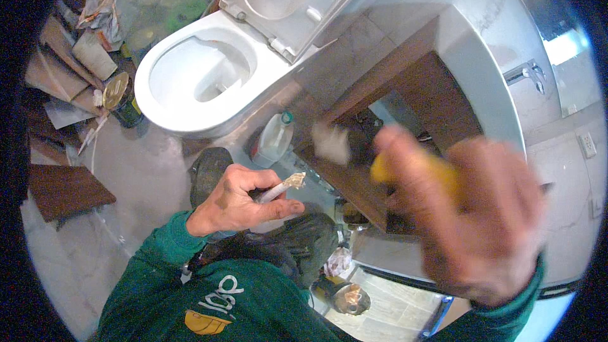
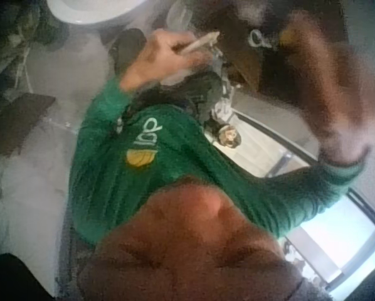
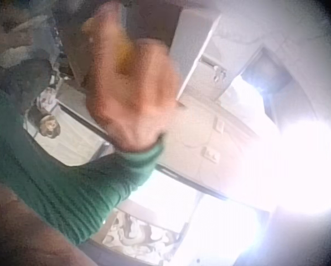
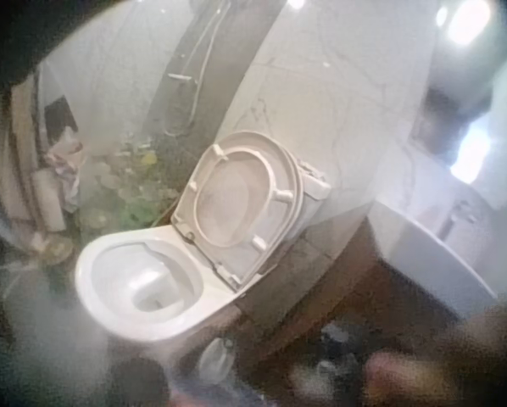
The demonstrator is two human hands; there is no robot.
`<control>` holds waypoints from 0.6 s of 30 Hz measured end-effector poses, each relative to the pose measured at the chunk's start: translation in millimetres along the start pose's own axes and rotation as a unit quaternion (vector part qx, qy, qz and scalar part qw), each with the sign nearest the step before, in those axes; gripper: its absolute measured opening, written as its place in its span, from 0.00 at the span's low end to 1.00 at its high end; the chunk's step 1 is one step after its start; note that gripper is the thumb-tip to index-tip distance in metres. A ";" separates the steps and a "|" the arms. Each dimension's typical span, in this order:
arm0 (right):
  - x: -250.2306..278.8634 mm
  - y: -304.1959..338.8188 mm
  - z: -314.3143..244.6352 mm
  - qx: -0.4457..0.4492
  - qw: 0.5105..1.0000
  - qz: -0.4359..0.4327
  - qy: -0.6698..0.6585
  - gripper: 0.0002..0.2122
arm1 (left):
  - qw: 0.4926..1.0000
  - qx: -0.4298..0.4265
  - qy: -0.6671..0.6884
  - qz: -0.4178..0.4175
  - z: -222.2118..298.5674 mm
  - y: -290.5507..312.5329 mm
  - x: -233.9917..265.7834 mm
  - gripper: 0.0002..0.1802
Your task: The person prepares a sealant cartridge by removing the nozzle tip, cutting the seal with a utility knife, and attaching the nozzle to a caulking gun. The person then places the loaded caulking gun into a cabinet under the sink.
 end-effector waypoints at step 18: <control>-66.2 25.1 -19.1 -0.031 0.992 -0.095 -0.071 0.24 | 1.000 0.003 0.030 0.006 -6.9 -5.7 -6.7 0.18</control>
Point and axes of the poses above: each hand's wrist, its own y-axis away from the middle knuckle, its own x-axis out of the back of the hand, z = x × y, the point moved 9 cm from there along -y, towards the middle knuckle, and after that the axes turned 13 degrees about -y, right-handed, at the moved point
